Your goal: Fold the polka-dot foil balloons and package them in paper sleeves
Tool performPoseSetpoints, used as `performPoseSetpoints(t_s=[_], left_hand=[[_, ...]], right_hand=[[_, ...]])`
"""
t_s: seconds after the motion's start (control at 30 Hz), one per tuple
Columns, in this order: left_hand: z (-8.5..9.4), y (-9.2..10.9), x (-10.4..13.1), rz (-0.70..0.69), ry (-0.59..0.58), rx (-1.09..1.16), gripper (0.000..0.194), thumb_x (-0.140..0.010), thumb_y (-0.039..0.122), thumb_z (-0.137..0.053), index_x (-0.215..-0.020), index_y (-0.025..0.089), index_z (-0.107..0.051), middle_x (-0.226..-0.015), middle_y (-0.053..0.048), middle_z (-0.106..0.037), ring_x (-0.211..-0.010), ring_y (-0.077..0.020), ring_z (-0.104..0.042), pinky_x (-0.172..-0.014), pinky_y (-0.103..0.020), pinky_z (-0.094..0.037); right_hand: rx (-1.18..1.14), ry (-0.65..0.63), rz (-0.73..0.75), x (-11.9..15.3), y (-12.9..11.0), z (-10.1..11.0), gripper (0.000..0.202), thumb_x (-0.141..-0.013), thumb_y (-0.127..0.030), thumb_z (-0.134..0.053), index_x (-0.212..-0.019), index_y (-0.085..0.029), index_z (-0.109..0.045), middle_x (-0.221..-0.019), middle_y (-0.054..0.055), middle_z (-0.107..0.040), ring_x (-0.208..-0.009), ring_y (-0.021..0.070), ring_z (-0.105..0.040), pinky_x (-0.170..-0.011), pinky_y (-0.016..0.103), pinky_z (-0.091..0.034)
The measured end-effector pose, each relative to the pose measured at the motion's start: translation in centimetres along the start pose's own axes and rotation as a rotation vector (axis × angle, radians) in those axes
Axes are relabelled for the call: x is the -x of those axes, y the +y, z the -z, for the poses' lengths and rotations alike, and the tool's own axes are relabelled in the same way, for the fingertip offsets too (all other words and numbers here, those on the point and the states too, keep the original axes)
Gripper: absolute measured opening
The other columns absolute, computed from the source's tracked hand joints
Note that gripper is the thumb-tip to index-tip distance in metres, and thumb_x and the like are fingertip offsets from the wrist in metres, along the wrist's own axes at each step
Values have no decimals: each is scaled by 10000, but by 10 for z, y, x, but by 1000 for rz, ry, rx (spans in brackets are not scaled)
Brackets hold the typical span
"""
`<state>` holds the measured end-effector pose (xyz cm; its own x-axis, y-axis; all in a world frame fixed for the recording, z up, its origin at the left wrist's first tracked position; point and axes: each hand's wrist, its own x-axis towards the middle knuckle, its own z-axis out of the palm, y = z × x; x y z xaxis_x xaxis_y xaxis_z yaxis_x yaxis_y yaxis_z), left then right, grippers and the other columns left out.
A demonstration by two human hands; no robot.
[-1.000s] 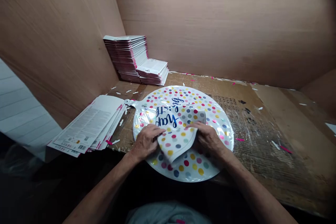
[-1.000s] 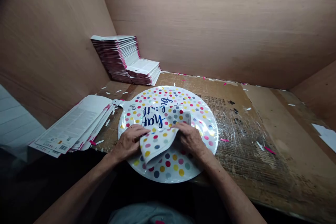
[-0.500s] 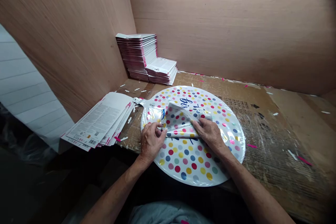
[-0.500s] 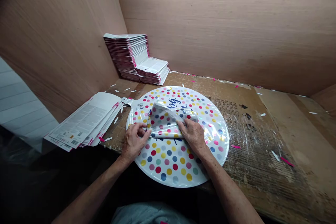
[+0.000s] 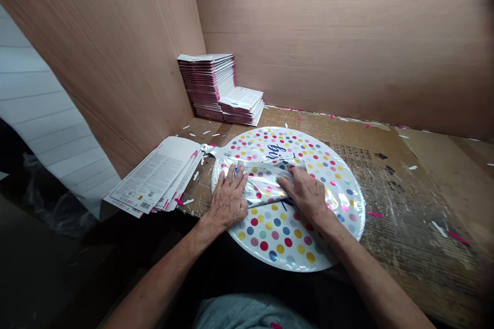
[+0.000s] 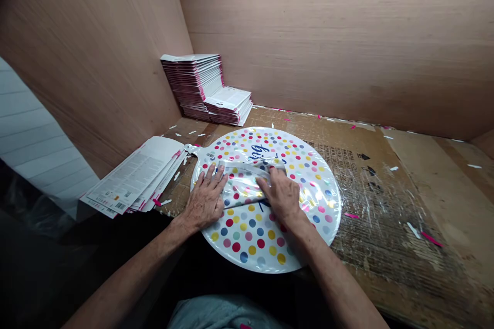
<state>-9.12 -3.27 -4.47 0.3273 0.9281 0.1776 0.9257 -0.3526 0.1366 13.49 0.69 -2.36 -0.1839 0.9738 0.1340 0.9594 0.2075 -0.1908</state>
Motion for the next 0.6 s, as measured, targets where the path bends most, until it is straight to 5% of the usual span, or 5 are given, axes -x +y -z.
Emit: performPoseSetpoints(t_s=[0.1,0.17,0.27,0.43,0.6], left_hand=[[-2,-1,1,23,-4,-21,674,-798,198,-502,-1451,42,-433,-1604,-168,-270,-1506,-365,-142,-1209,-555,-179],[3,-1,0,-6,4,-27,626,-853,262,-496,-1436,38,-453,-1592,-174,-298,-1500,-371,-163,-1207,-556,-190],[22,-7,-12,-111,-4,-29,504,-920,349,-472,-1330,77,-579,-1527,-169,-425,-1479,-385,-229,-1186,-582,-227],[50,-22,-47,-567,-131,84,414,-866,164,-507,-1260,182,-633,-1500,-80,-485,-1479,-289,-280,-1195,-465,-273],[33,-43,-66,-701,-302,162,679,-739,39,-563,-1369,290,-533,-1471,-19,-527,-1468,-249,-315,-1183,-422,-295]], right_hand=[[27,172,426,19,-24,-4,375,-951,-284,-505,-1290,-138,-566,-1324,191,-578,-1196,317,-534,-1011,471,-424],[97,79,625,22,-41,-8,331,-934,-144,-462,-1236,-145,-597,-1271,170,-615,-1126,289,-564,-1022,462,-428],[217,-59,715,14,-49,-10,340,-934,-64,-383,-1164,-137,-623,-1127,151,-669,-993,265,-603,-948,446,-481],[102,-86,989,13,-10,1,367,-968,-97,-385,-1294,-110,-555,-1307,144,-614,-1153,246,-580,-997,414,-480],[-113,-110,985,27,21,0,406,-965,-115,-401,-1341,-169,-544,-1391,104,-585,-1316,214,-501,-1104,411,-420]])
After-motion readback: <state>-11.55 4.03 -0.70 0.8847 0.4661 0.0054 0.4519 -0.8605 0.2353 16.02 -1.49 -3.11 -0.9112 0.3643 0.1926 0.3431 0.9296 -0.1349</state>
